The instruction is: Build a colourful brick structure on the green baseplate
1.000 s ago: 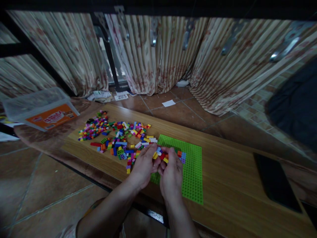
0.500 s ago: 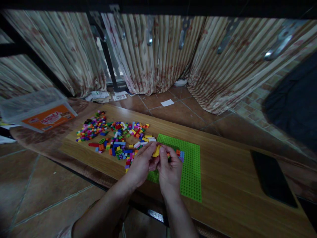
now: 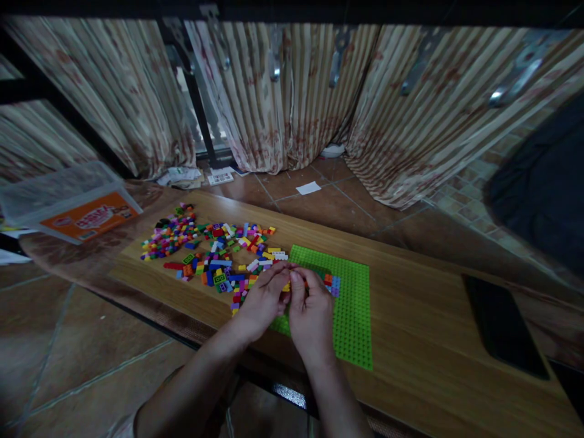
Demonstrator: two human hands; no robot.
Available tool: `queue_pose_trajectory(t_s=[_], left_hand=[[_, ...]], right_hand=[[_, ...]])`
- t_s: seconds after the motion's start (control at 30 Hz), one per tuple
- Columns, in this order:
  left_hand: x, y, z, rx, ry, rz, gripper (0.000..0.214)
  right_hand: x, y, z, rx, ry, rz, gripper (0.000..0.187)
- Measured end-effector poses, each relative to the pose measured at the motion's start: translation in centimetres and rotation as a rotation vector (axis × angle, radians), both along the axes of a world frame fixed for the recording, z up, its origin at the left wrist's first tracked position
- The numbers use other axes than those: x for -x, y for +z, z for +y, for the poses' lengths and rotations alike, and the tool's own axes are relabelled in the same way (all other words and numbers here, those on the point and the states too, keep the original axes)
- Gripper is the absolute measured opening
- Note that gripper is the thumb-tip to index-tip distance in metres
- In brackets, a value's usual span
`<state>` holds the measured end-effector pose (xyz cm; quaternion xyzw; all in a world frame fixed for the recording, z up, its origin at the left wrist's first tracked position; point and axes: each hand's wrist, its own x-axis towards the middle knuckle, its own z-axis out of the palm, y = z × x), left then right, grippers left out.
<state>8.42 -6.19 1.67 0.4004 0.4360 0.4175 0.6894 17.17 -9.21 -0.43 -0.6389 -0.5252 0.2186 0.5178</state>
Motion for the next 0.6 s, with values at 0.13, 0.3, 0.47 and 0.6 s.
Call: queue_pose_trajectory(t_s=[0.13,0.3,0.47,0.6], left_hand=[[0.00,-0.07,0.03,0.017,-0.050,0.000,0.019],[0.35,0.06,0.15,0.047,-0.121,-0.042,0.020],[0.50,-0.07,0.25,0.126,-0.166,-0.137,0.029],[0.43,-0.23,0.37,0.110,-0.107,-0.116,0.031]], right_hand=[[0.03,-0.12,-0.09,0.005,-0.019,-0.037,0.032],[-0.27,0.18,-0.15,0.049,0.010,0.043,0.035],[-0.43,-0.04,-0.07,0.131,0.036,0.425,0.039],[0.00,0.22,0.05,0.185,0.014,0.672,0.037]])
